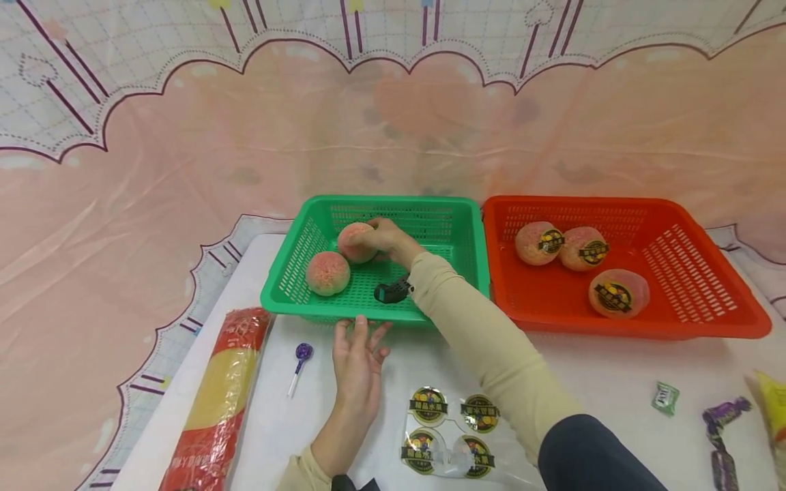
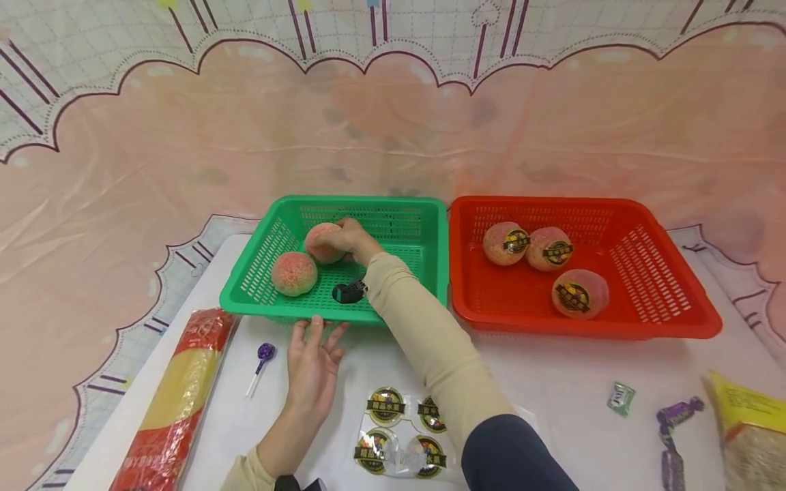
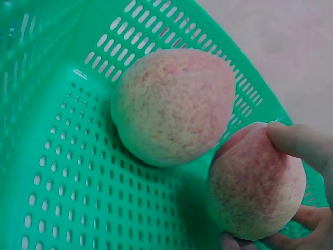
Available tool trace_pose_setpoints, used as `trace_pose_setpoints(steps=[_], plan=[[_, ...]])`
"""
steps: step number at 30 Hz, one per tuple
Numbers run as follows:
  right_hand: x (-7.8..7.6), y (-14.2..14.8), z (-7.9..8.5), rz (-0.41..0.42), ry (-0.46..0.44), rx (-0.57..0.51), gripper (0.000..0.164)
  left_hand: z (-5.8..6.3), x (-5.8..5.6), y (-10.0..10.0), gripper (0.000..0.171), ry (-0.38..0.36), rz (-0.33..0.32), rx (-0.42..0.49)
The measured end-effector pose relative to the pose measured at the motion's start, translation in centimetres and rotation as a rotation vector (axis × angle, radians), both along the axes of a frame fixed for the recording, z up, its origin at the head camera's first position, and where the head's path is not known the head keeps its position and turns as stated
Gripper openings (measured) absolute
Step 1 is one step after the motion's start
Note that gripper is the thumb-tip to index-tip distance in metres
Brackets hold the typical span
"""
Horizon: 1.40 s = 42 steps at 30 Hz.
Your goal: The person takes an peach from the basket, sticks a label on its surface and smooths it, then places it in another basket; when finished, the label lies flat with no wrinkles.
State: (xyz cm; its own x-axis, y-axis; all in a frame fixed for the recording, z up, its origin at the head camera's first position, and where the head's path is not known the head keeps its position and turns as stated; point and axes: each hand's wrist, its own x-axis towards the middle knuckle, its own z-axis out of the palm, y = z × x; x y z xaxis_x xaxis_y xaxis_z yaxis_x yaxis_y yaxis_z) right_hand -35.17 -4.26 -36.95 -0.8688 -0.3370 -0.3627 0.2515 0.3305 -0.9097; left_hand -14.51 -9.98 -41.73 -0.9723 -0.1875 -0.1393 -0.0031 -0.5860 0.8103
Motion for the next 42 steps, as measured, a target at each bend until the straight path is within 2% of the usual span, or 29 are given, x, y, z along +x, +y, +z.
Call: trace_pose_setpoints(steps=[8,18,27,37,42], plan=[[1.6,1.8,1.0,0.005,0.099,-0.025,0.076,-0.1,0.3,-0.1,0.016,-0.011,0.005,-0.009],[4.6,5.7,2.4,0.061,0.156,-0.043,0.077,-0.2,0.2,0.3,0.016,0.02,0.006,0.019],[7.7,9.3,3.5,0.019,0.206,-0.043,0.076,0.0,0.1,0.4,0.015,0.038,0.031,0.055],[11.1,13.5,4.3,-0.008,0.282,0.068,0.069,0.1,0.2,0.4,0.014,0.049,0.034,0.075],[13.1,15.7,4.5,-0.011,0.291,0.024,0.068,0.3,0.1,0.3,0.015,0.061,0.035,0.079]])
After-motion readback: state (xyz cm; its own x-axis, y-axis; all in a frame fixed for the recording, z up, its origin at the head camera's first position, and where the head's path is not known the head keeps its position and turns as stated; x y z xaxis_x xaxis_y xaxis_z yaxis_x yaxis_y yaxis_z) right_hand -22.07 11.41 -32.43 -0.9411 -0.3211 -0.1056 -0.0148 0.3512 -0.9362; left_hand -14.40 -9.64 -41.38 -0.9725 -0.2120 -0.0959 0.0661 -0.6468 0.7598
